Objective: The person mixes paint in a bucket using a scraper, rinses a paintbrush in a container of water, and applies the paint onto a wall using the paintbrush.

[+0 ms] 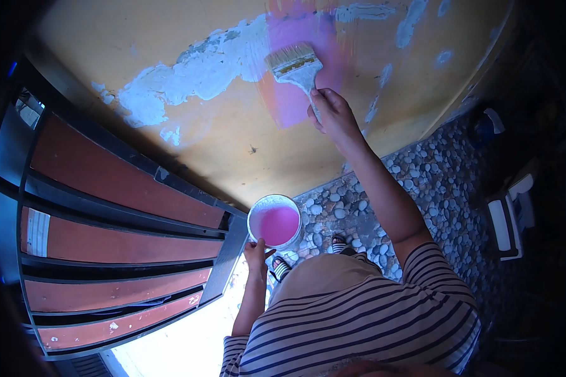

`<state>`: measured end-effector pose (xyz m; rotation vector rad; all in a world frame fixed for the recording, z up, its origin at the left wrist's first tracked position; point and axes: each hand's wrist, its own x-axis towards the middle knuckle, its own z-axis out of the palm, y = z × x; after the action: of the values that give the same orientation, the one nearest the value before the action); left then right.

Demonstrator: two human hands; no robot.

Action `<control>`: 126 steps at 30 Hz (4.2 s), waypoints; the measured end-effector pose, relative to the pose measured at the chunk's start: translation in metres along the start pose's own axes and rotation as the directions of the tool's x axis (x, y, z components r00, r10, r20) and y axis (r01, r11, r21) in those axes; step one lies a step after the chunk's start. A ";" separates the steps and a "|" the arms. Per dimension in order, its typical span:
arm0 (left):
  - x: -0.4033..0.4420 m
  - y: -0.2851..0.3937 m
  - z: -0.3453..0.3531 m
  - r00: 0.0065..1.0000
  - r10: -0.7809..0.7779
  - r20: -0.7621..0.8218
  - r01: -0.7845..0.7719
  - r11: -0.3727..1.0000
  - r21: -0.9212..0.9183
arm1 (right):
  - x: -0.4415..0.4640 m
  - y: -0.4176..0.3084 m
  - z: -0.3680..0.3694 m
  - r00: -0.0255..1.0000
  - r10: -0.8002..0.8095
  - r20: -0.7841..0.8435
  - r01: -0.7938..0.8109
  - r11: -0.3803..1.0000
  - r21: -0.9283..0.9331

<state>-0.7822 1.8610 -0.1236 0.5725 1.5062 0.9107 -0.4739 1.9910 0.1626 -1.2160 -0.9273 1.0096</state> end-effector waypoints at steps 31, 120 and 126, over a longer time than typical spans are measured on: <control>-0.001 -0.010 -0.013 0.999 -0.028 -0.037 0.027 0.999 -0.020 | 0.000 0.049 -0.048 0.998 0.024 -0.056 -0.023 0.999 0.030; -0.003 -0.009 -0.002 0.996 -0.056 -0.064 0.054 0.998 -0.022 | 0.021 0.075 -0.053 0.997 -0.076 -0.006 0.076 0.994 0.078; -0.006 -0.015 -0.003 0.998 -0.037 -0.055 0.034 0.998 -0.052 | 0.017 0.253 -0.097 0.967 0.207 -0.147 -0.211 0.977 -0.018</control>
<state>-0.7819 1.8473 -0.1319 0.4851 1.5341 0.9417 -0.4040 1.9955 -0.0996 -1.4180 -0.7150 1.0590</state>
